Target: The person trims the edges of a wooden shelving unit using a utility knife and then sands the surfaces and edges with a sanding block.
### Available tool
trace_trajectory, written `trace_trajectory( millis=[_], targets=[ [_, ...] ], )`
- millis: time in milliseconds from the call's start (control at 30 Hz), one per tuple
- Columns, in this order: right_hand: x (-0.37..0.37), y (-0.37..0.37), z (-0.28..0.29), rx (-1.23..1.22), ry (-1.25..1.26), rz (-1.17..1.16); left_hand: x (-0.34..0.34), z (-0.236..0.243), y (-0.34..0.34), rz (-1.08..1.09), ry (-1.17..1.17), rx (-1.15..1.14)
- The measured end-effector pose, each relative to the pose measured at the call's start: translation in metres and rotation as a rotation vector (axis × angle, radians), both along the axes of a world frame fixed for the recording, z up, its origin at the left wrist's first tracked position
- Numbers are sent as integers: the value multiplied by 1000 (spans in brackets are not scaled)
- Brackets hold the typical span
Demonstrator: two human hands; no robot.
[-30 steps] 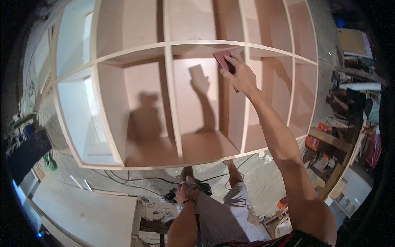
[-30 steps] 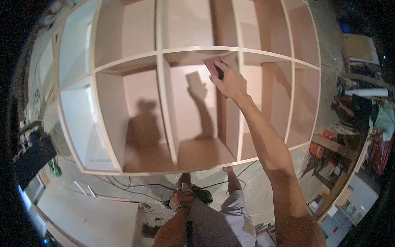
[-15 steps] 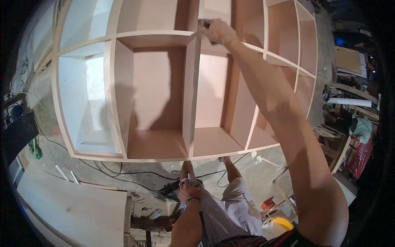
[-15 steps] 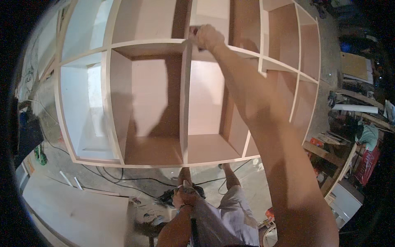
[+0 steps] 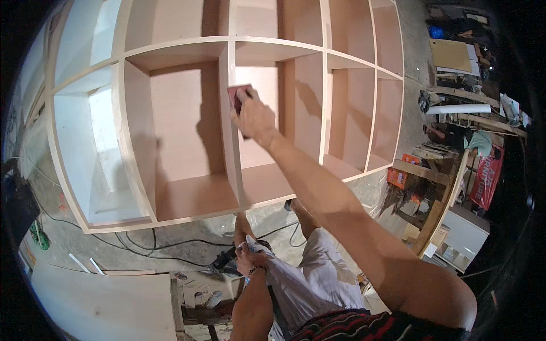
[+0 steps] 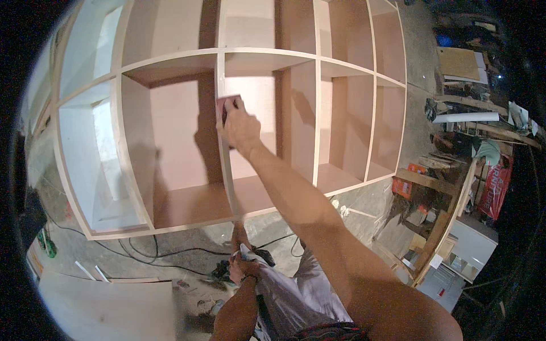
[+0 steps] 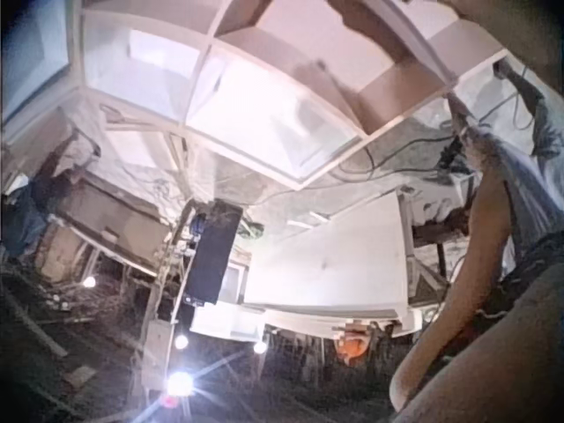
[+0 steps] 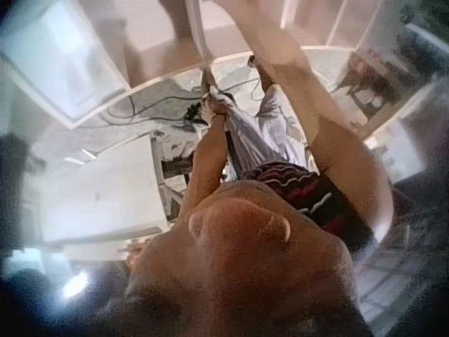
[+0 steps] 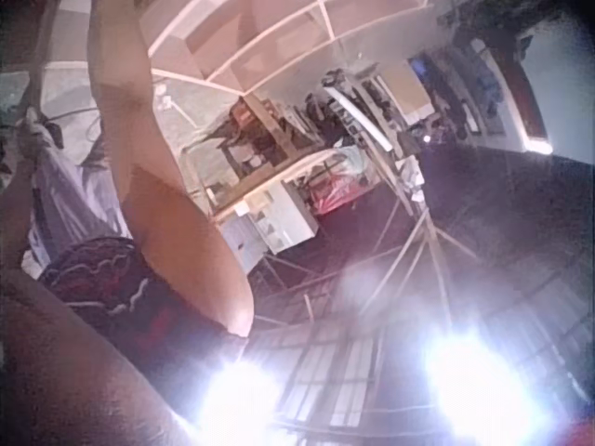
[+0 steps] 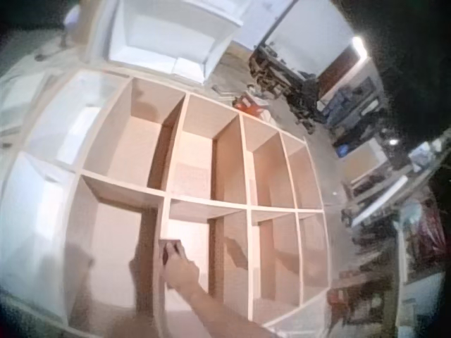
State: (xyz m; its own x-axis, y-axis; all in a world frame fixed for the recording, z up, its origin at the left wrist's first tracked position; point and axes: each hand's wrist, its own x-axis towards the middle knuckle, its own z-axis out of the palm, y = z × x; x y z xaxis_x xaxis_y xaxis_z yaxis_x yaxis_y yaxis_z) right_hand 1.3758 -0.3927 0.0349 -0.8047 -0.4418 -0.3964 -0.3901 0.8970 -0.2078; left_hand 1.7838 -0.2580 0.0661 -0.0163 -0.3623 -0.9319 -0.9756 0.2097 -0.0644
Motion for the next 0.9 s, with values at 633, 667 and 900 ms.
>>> trace_trajectory(
  millis=[633, 667, 900],
  targets=[
    [154, 311, 30, -378, -163, -233, -5, -4, 46, -1, 10, -188],
    [108, 359, 22, -569, -127, -412, -32, 8, 58, -24, -73, -189],
    [-236, 545, -26, -171, 268, -320, -87, 19, 161, -125, -200, -247]
  ],
)
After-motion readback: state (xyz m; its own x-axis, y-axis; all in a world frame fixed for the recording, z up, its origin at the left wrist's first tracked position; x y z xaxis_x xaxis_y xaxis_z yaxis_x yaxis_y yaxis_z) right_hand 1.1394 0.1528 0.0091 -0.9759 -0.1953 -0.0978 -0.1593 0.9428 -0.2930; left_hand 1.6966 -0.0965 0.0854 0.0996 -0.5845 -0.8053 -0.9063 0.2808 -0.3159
